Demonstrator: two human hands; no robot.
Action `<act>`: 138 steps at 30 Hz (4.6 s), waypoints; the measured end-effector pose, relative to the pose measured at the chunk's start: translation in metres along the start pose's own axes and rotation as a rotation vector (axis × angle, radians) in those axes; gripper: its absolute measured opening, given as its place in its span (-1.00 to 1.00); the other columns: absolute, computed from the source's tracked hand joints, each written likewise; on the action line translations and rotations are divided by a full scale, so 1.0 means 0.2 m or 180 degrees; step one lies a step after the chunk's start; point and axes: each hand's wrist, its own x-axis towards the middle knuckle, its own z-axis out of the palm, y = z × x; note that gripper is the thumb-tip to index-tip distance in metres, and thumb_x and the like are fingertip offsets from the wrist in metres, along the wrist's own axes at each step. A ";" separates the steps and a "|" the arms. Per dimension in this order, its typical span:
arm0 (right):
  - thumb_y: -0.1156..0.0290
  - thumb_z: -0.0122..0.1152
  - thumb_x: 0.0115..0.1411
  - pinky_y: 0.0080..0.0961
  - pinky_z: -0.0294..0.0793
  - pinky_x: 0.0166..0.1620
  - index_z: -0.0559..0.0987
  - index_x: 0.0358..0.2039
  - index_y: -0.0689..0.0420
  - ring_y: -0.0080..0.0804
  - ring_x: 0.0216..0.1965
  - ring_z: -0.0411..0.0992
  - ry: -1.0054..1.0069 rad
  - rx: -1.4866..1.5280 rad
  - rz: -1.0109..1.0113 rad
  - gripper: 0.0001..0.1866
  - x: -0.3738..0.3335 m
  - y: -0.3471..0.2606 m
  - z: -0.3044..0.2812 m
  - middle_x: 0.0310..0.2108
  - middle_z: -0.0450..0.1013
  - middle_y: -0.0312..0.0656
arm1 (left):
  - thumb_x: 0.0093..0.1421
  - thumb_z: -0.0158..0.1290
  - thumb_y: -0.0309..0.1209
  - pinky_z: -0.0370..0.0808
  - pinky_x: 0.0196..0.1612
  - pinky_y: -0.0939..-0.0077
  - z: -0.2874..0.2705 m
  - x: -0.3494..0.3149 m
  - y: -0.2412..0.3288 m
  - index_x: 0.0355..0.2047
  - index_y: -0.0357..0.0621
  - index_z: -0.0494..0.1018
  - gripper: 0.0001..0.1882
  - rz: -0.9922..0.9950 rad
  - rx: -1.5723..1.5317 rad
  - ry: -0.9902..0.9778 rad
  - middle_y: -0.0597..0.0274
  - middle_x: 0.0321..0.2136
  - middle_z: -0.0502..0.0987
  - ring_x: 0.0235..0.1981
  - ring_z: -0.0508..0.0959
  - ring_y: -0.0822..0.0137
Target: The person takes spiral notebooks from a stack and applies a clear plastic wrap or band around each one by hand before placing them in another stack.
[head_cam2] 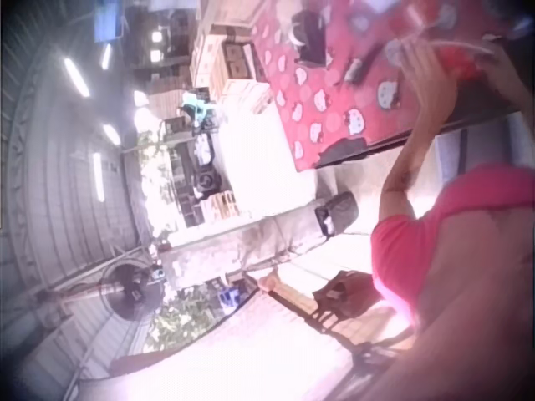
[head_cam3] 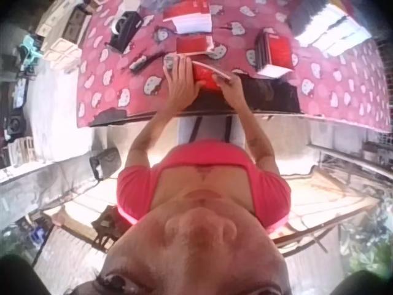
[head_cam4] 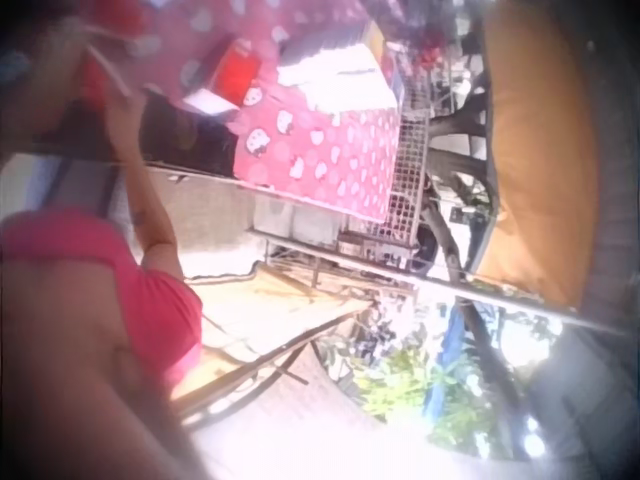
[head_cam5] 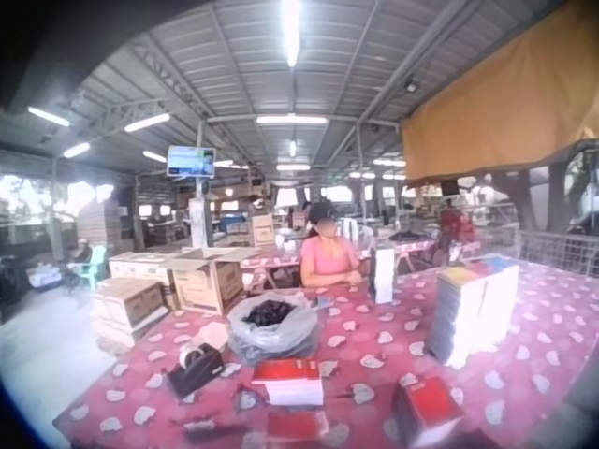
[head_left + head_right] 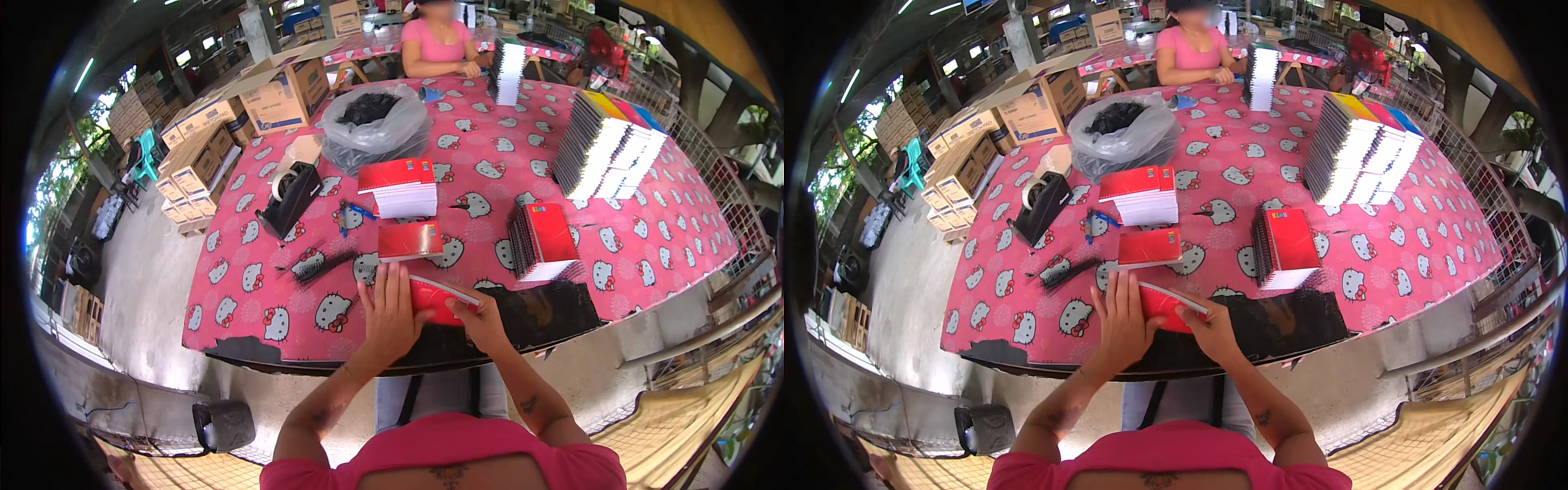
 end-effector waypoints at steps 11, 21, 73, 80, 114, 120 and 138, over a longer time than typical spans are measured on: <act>0.49 0.15 0.32 -0.56 0.46 0.00 0.57 0.06 0.22 -0.60 -0.12 0.47 -0.0269 -0.0316 -0.0410 -0.69 0.00 -0.03 -0.05 -0.11 0.59 -0.17 | 0.27 0.06 -0.21 0.03 0.30 -0.24 -0.08 0.17 -0.25 0.01 -0.19 0.40 -0.61 -0.0113 -0.1767 -0.1168 -0.05 0.04 0.44 0.08 0.41 -0.08; 0.46 0.17 0.31 -0.62 0.47 -0.19 0.55 0.10 0.20 -0.66 -0.31 0.40 -0.0026 -0.0099 -0.0235 -0.66 0.00 -0.05 0.02 -0.27 0.57 -0.27 | 0.26 -0.17 0.23 -0.16 0.33 -0.37 -0.11 0.20 -0.05 0.31 -0.40 0.12 -0.07 -0.0089 0.0476 -0.0434 -0.24 0.35 0.10 0.41 0.04 -0.17; 0.59 0.21 0.18 -0.48 0.50 0.00 0.55 0.04 0.20 -0.55 -0.10 0.49 -0.0492 -0.0376 -0.0395 -0.62 0.20 0.30 -0.11 -0.13 0.59 -0.14 | 0.31 -0.15 0.14 -0.10 0.36 -0.20 0.11 -0.16 0.17 0.32 -0.39 0.11 -0.14 0.0736 -0.0785 -0.1009 -0.17 0.37 0.08 0.43 0.02 -0.05; 0.53 0.26 0.16 -0.48 0.50 -0.08 0.56 0.01 0.19 -0.46 -0.18 0.54 -0.0520 -0.0648 -0.0174 -0.64 0.17 0.22 -0.11 -0.19 0.60 -0.12 | 0.34 -0.10 -0.02 -0.15 0.37 -0.22 0.06 -0.14 0.21 0.33 -0.35 0.11 -0.25 0.0625 -0.0976 -0.0807 -0.13 0.37 0.08 0.42 0.04 -0.02; 0.41 0.40 0.04 -0.35 0.50 -0.11 0.60 -0.24 0.20 -0.15 -0.19 0.53 0.1107 -0.1749 -0.1862 -0.73 0.04 -0.21 -0.34 -0.25 0.55 -0.04 | 0.10 0.14 -0.54 0.50 -0.25 0.18 -0.04 0.44 0.15 -0.23 -0.18 0.54 -0.80 0.0963 -0.1587 -0.0428 0.12 -0.28 0.56 -0.29 0.56 0.03; 0.29 0.53 -0.02 -0.25 0.33 0.21 0.33 0.24 0.33 -0.05 0.18 0.37 0.1724 -0.2356 -0.1187 -0.14 -0.03 -0.21 -0.97 0.16 0.37 0.18 | 0.09 0.12 -0.64 0.55 -0.07 0.28 0.24 0.89 0.49 -0.16 -0.21 0.55 -0.73 0.1637 -0.2748 0.0563 0.03 -0.13 0.61 0.00 0.57 0.03; 0.26 0.22 0.27 -0.28 0.29 0.21 0.39 0.22 0.21 -0.32 0.19 0.34 0.2346 -0.1307 -0.1607 -0.44 -0.27 -0.24 -0.99 0.17 0.37 -0.07 | 0.12 0.19 -0.45 0.46 0.12 0.10 0.24 0.46 -0.21 -0.06 -0.17 0.54 -0.65 0.0755 -0.1354 -0.0392 0.01 -0.06 0.56 0.03 0.53 0.00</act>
